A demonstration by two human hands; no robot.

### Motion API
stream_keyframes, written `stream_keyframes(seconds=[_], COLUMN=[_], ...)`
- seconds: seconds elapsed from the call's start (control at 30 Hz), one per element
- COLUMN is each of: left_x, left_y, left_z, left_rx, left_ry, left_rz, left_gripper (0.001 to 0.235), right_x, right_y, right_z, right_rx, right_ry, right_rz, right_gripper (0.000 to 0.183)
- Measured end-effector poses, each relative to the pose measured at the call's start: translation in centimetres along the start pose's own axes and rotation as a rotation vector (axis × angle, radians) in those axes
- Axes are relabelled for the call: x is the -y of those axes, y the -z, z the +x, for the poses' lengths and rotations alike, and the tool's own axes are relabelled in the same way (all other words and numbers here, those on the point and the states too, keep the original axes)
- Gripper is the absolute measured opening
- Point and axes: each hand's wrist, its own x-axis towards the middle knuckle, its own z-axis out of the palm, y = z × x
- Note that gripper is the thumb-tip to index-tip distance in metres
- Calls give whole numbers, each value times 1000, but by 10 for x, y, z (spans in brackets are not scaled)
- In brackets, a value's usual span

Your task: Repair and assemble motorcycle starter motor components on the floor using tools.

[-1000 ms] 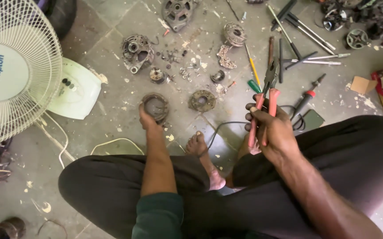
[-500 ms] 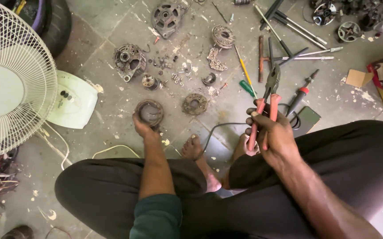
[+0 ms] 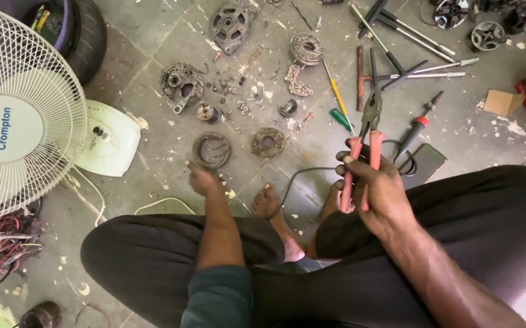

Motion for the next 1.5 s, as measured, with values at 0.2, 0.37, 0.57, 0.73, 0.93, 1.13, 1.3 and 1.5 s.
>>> stream_keyframes(seconds=[0.2, 0.37, 0.57, 0.73, 0.93, 1.13, 1.3, 1.5], left_x=[-124, -295, -338, -297, -291, -293, -298, -294], left_y=[-27, 21, 113, 120, 108, 108, 116, 122], left_z=[17, -79, -162, -181, -213, -209, -200, -194], left_rx=[66, 560, 930, 1036, 1180, 1126, 1108, 1010], left_ry=[-596, -783, -995, -822, -658, -662, -683, -558], left_rz=[-210, -125, 282, 200, 104, 120, -257, -225], left_gripper=[46, 38, 37, 46, 47, 41, 35, 31], right_x=[-7, -8, -21, -36, -48, -47, -61, -61], right_y=[12, 12, 30, 46, 66, 65, 77, 57], right_z=[6, 6, 20, 38, 54, 54, 65, 64], right_rx=[27, 74, 143, 68, -128, -97, -47, -31], right_ry=[28, 45, 37, -34, -135, -30, 1, 50], right_rz=[62, 60, -104, -192, -310, -405, -530, -528], right_gripper=[33, 32, 27, 27, 31, 31, 34, 39])
